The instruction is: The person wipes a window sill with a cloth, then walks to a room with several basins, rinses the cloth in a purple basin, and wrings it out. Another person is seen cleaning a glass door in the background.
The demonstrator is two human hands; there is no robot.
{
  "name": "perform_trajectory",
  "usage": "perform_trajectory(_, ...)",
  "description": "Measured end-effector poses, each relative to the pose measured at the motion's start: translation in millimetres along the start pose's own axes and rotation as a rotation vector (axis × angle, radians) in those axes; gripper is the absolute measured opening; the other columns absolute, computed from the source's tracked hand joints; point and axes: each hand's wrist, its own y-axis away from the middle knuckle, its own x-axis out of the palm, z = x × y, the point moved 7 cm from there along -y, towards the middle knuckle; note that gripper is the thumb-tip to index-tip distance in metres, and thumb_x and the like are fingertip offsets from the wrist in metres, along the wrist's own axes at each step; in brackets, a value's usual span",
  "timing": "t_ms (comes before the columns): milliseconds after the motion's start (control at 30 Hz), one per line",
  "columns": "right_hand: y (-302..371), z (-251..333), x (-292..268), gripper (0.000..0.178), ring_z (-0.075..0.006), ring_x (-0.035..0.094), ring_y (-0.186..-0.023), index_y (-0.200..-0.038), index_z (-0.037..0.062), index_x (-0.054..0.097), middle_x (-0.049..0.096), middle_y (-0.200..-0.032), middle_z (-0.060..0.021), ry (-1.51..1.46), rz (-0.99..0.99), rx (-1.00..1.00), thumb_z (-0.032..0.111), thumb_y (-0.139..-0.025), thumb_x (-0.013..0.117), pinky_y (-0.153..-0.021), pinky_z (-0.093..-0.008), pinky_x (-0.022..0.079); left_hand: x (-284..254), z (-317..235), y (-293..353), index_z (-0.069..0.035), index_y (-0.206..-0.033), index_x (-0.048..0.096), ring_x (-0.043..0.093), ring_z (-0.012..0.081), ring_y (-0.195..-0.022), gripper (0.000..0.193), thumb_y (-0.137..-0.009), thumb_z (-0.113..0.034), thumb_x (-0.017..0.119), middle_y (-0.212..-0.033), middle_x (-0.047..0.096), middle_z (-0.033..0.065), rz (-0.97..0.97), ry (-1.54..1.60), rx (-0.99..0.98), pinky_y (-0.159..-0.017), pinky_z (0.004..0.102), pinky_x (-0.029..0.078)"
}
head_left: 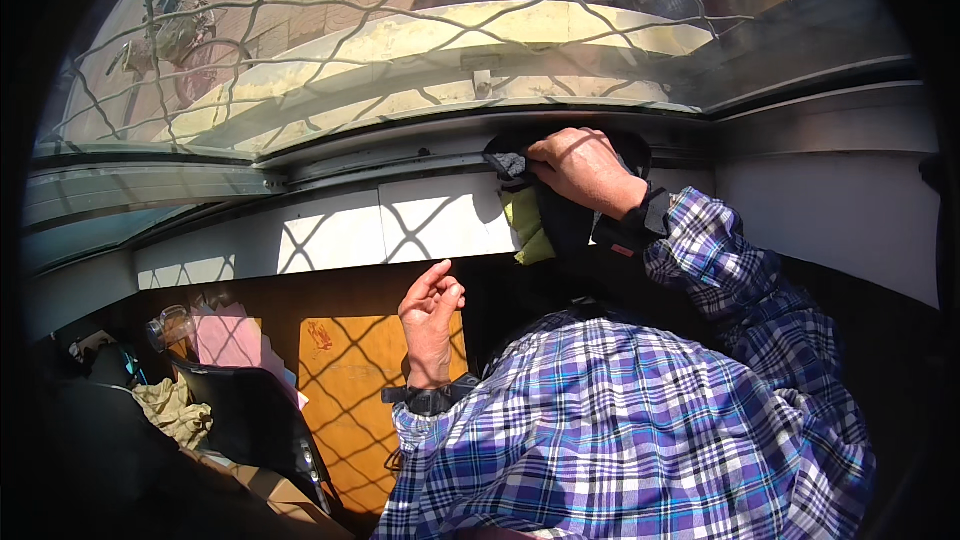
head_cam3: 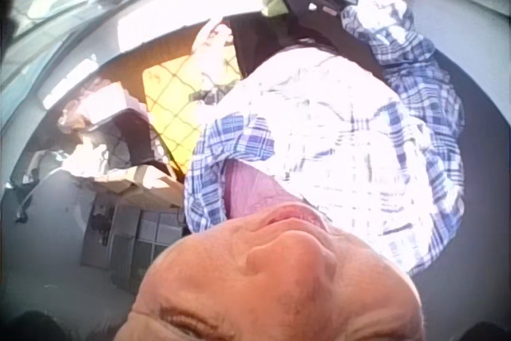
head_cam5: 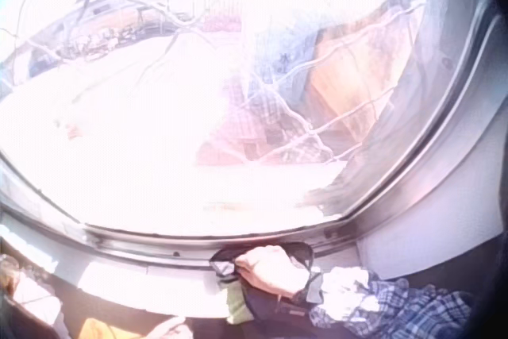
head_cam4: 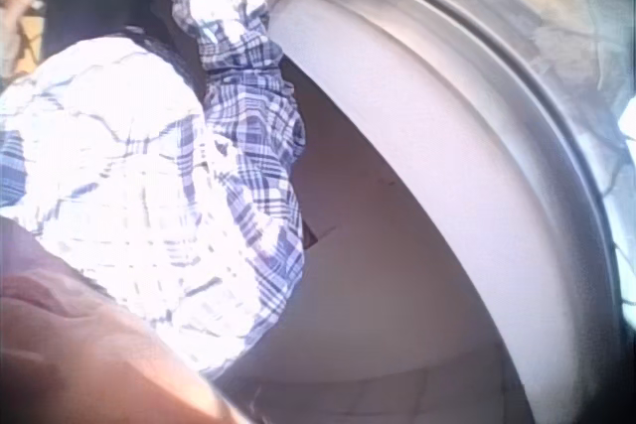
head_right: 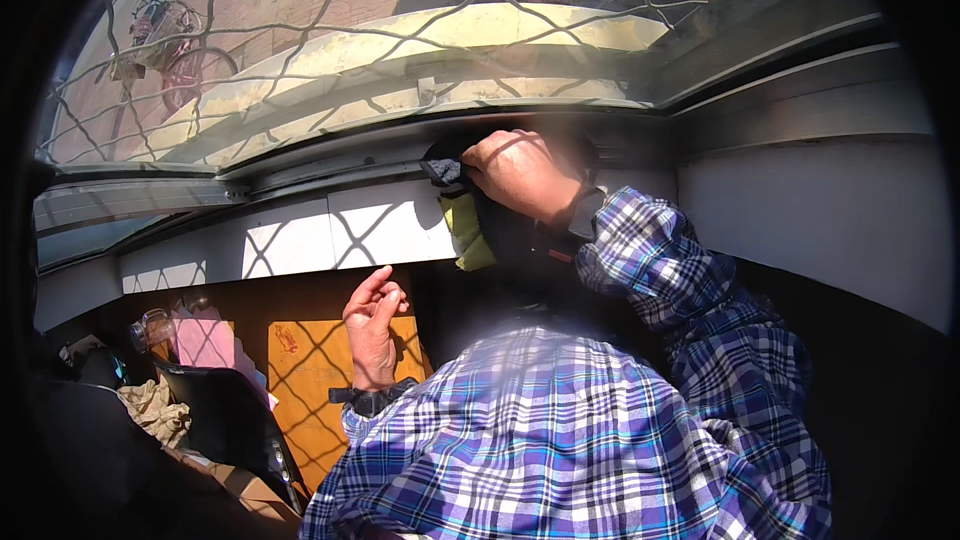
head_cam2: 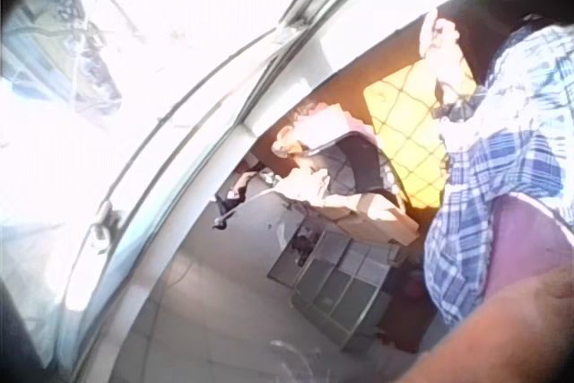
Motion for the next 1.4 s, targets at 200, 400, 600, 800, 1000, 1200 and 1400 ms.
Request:
perform_trajectory(200, -3.1, 2.6, 14.6, 0.014, -0.0298, 0.064, -0.063, -0.068, 0.0059, 0.064, 0.062, -0.065, -0.0133, 0.32, 0.03, -0.06, 0.018, -0.075, 0.061, -0.053, -0.0382, 0.049, 37.6, -3.0, -9.7, 0.004, -0.115, 0.058, 0.056, 0.0119, -0.073, 0.032, -0.084, -0.004, 0.065, -0.083, 0.059, 0.0055, 0.024, -0.073, -0.045, -0.067, 0.0224, 0.047)
perform_trajectory(400, 22.1, -23.2, -17.6, 0.013, -0.0295, 0.064, -0.063, -0.062, 0.0069, 0.064, 0.061, -0.062, -0.0137, 0.203, -0.057, -0.031, 0.015, -0.072, 0.06, -0.057, -0.0383, 0.049, 55.0, 2.9, -13.0, 0.003, -0.116, 0.058, 0.052, 0.0083, -0.071, 0.032, -0.085, -0.001, 0.063, -0.081, 0.057, 0.0025, 0.087, -0.082, -0.061, -0.067, 0.0208, 0.045)
perform_trajectory(600, 30.3, -53.7, -16.3, 0.014, -0.0337, 0.062, -0.067, -0.071, 0.0046, 0.066, 0.062, -0.068, -0.0157, 0.337, 0.197, 0.15, 0.018, -0.072, 0.065, -0.06, -0.0415, 0.049, 29.9, 4.1, -14.8, 0.004, -0.115, 0.058, 0.056, 0.0116, -0.072, 0.033, -0.084, -0.003, 0.065, -0.083, 0.059, 0.0055, 0.034, -0.056, -0.035, -0.065, 0.0227, 0.047)
perform_trajectory(800, -0.4, -10.8, -1.9, 0.015, -0.0315, 0.063, -0.073, -0.081, 0.0049, 0.067, 0.063, -0.072, -0.0137, 0.096, 0.091, -0.009, 0.018, -0.076, 0.065, -0.065, -0.0399, 0.05, 11.9, 8.3, -20.9, 0.005, -0.117, 0.056, 0.057, 0.0113, -0.072, 0.034, -0.084, 0.001, 0.063, -0.084, 0.06, 0.0066, 0.002, 0.005, -0.057, -0.065, 0.0214, 0.048)
perform_trajectory(1000, -22.4, 19.6, 18.7, 0.022, -0.0317, 0.063, -0.067, -0.076, 0.0075, 0.065, 0.062, -0.067, -0.0126, 0.153, 0.187, -0.017, 0.03, -0.077, 0.067, -0.057, -0.0408, 0.048, 11.1, -1.7, -20.6, 0.008, -0.119, 0.053, 0.055, 0.0099, -0.071, 0.037, -0.084, 0.001, 0.062, -0.082, 0.059, 0.0058, 0.016, 0.013, -0.085, -0.064, 0.0206, 0.048)
perform_trajectory(1200, 11.5, -12.3, -7.6, 0.021, -0.0289, 0.064, -0.066, -0.076, 0.0082, 0.066, 0.062, -0.065, -0.0114, 0.198, 0.039, -0.028, 0.029, -0.079, 0.066, -0.057, -0.0392, 0.049, 6.0, -8.3, -33.4, 0.008, -0.12, 0.052, 0.057, 0.0115, -0.063, 0.038, -0.084, -0.002, 0.064, -0.074, 0.059, 0.0059, -0.003, 0.009, -0.086, -0.058, 0.023, 0.049)
perform_trajectory(1400, 44.0, -68.8, -29.6, 0.02, -0.0314, 0.063, -0.069, -0.076, 0.0069, 0.066, 0.063, -0.071, -0.0125, 0.424, 0.344, 0.394, 0.027, -0.076, 0.067, -0.06, -0.0408, 0.049, 5.3, -9.4, -47.3, 0.009, -0.117, 0.053, 0.057, 0.0138, -0.053, 0.036, -0.085, -0.005, 0.062, -0.06, 0.06, 0.0078, -0.019, -0.058, -0.142, -0.054, 0.0253, 0.05)
